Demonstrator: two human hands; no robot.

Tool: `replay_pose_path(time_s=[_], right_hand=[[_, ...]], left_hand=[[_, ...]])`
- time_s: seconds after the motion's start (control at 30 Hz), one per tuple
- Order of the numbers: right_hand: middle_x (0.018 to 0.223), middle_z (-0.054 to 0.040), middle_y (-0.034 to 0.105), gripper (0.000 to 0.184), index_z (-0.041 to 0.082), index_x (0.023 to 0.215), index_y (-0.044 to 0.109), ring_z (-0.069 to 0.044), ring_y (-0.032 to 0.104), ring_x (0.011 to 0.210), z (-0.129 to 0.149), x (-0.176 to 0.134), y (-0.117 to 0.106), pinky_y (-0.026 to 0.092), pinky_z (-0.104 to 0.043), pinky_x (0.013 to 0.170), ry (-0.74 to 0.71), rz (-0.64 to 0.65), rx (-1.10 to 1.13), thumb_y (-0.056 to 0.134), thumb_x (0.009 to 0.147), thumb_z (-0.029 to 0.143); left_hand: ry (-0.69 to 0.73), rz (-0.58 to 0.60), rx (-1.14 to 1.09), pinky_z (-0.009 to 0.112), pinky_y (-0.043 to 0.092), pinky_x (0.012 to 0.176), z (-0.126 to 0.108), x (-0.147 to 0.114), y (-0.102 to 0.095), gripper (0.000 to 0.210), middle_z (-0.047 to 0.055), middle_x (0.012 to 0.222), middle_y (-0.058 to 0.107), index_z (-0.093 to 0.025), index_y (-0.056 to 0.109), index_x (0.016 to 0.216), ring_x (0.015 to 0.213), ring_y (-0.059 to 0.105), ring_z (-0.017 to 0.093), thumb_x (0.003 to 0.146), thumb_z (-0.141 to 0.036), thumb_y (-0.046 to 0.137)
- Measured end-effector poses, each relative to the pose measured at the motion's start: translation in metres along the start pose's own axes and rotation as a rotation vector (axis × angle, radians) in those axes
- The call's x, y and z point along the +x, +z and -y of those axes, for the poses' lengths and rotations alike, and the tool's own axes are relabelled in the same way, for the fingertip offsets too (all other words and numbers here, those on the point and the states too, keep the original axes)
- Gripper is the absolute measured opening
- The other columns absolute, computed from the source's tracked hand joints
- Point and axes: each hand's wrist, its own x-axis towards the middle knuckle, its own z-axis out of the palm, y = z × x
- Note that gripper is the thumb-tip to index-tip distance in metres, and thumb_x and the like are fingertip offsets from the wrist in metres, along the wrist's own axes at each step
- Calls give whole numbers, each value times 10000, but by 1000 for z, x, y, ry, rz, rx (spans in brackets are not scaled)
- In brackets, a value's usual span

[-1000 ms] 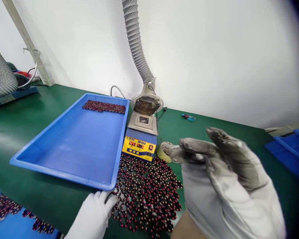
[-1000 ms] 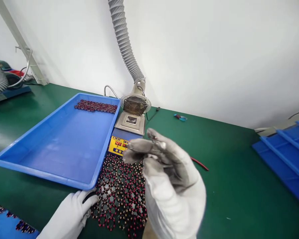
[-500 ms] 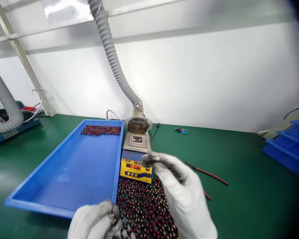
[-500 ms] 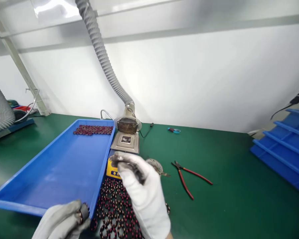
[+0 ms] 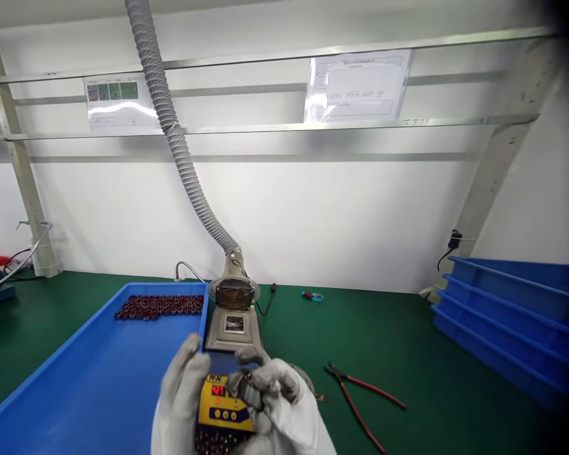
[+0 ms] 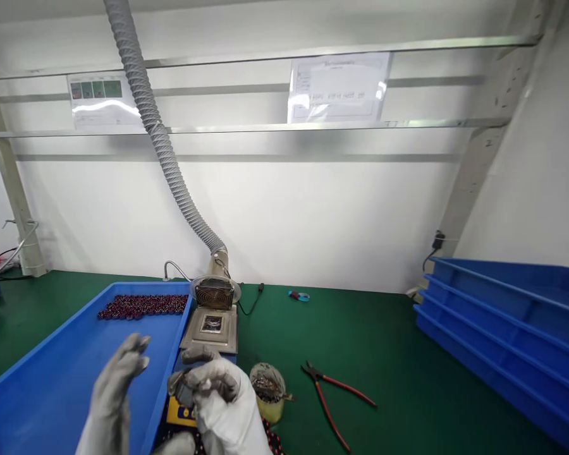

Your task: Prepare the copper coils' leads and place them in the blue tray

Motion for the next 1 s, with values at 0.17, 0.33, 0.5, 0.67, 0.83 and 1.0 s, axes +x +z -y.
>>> replay_pose_path(time_s=[0.17,0.33,0.5,0.67,0.83,1.0], right_hand=[[673,-44,602,324,179,691,642,-171,580,632,-9,1,6,499,-284,627,36,-20,-52,759,639,476],[809,-40,609,348,213,835,622,-175,581,731,-22,6,10,485,-268,684,92,-8,45,802,607,403],[822,-60,619,342,186,871,630,-194,596,746,-30,6,2,469,-314,761,177,84,32,766,658,416],[885,-73,633,329,176,880,661,-193,585,847,-45,10,-11,450,-281,796,197,44,33,773,658,391],[829,-61,638,327,222,833,675,-221,592,822,-29,10,-11,467,-318,766,138,97,-25,771,627,456],[924,-64,612,275,229,835,693,-222,575,855,0,0,-2,453,-305,755,108,168,-196,813,603,315]], left_hand=[[-18,268,-180,323,530,854,12,9,-5,325,64,1142,587,-271,476,1180,1033,578,208,862,-332,509],[127,122,26,344,539,794,19,14,-13,251,81,1050,625,-218,543,1045,990,582,218,796,-213,568],[61,202,-1,321,545,780,17,19,-14,220,69,1055,613,-232,526,973,991,578,197,758,-201,560],[79,122,1,318,554,745,18,18,-11,172,80,1026,618,-226,534,959,934,607,200,791,-248,560],[26,207,-100,309,548,799,18,17,-11,218,60,1051,631,-242,529,1004,976,601,195,805,-310,582],[92,229,-124,282,555,787,16,21,-12,257,53,1034,649,-236,535,1054,971,606,173,862,-402,494]])
